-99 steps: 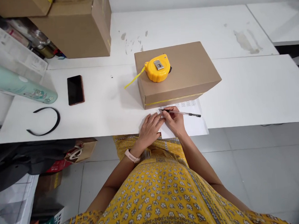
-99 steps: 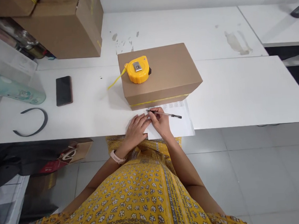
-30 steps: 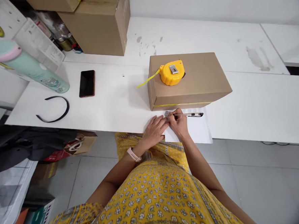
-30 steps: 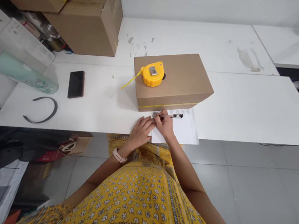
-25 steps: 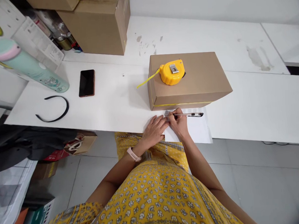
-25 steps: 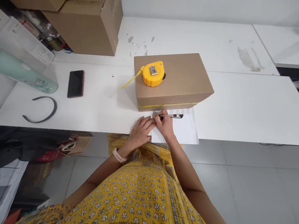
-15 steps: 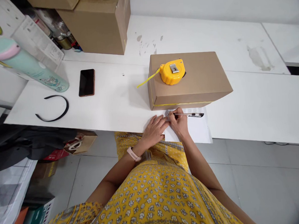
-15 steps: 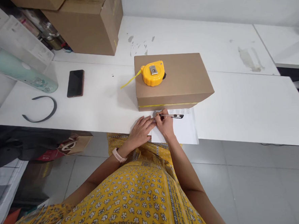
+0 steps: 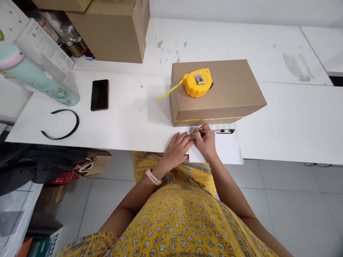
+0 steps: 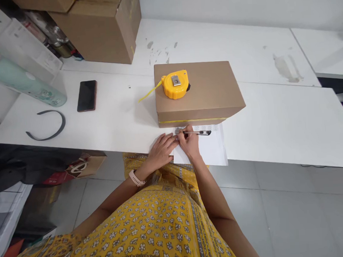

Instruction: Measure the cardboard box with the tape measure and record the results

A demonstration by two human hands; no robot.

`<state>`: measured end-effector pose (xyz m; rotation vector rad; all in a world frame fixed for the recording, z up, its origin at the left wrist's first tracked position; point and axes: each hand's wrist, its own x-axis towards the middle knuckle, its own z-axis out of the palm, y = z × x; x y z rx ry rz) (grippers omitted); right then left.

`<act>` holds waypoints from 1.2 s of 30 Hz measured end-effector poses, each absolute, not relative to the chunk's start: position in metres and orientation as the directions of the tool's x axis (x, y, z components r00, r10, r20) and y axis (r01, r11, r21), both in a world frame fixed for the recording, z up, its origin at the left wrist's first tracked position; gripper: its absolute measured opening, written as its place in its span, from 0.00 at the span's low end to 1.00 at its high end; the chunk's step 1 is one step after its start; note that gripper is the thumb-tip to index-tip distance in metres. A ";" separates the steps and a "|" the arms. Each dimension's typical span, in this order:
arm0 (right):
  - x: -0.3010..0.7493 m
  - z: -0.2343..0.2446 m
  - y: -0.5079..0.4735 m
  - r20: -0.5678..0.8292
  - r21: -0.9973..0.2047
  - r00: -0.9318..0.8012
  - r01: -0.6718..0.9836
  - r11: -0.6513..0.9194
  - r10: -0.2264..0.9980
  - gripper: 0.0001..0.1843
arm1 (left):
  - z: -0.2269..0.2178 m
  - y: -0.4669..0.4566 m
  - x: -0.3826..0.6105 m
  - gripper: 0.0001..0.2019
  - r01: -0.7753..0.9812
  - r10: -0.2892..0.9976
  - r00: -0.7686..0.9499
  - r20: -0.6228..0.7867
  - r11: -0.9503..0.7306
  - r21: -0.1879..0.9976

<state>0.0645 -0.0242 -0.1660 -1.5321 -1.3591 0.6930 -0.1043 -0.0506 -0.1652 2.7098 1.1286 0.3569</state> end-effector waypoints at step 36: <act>0.066 -0.166 -0.025 0.148 -0.900 0.242 0.436 0.029 0.959 0.09 | -0.164 -0.051 -0.104 0.29 0.670 0.712 0.686 0.148 -0.698 0.252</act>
